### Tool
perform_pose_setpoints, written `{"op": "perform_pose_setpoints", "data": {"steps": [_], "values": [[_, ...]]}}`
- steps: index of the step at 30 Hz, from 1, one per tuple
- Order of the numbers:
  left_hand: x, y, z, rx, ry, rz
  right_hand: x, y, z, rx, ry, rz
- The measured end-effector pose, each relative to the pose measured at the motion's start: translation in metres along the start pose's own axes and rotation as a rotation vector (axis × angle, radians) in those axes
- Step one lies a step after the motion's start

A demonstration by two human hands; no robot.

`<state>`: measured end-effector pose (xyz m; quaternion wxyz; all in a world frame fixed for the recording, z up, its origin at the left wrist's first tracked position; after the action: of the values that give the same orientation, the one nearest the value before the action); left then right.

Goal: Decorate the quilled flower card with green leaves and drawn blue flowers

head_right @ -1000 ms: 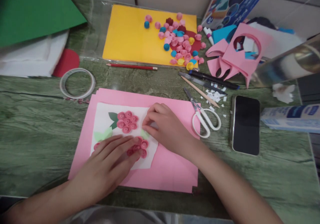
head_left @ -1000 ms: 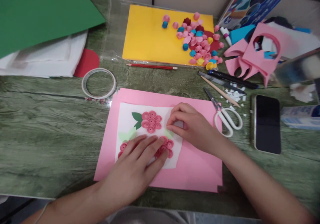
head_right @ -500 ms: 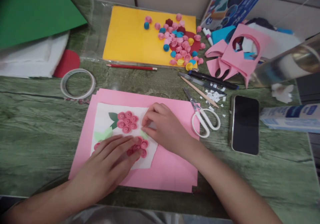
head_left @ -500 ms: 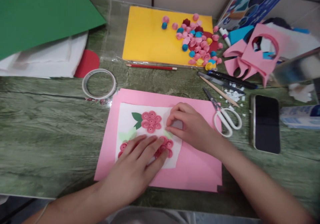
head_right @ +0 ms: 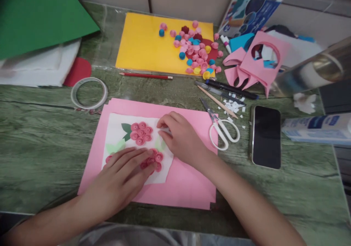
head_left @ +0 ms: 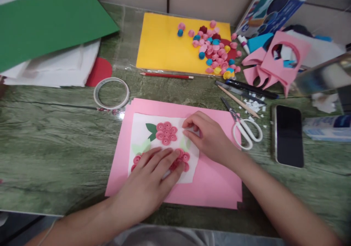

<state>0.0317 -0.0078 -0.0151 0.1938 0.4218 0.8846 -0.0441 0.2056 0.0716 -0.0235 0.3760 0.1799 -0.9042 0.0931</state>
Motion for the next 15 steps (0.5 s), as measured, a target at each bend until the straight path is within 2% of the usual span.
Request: {"op": "perform_pose_setpoints", "data": {"steps": [15], "values": [[0.000,-0.002,0.000,0.024,-0.004,-0.005,0.010,-0.002,-0.001,0.102,-0.077,-0.037]]}}
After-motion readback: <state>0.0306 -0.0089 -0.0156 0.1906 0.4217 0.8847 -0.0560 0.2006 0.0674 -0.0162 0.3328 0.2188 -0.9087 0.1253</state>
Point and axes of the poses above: each hand's wrist, its own y-axis towards the middle knuckle, its own z-axis out of the palm, x = y × z, the point moved 3 cm from there along y, towards the middle knuckle, and after that the axes turned 3 degrees about -y, right-handed, at the moved point
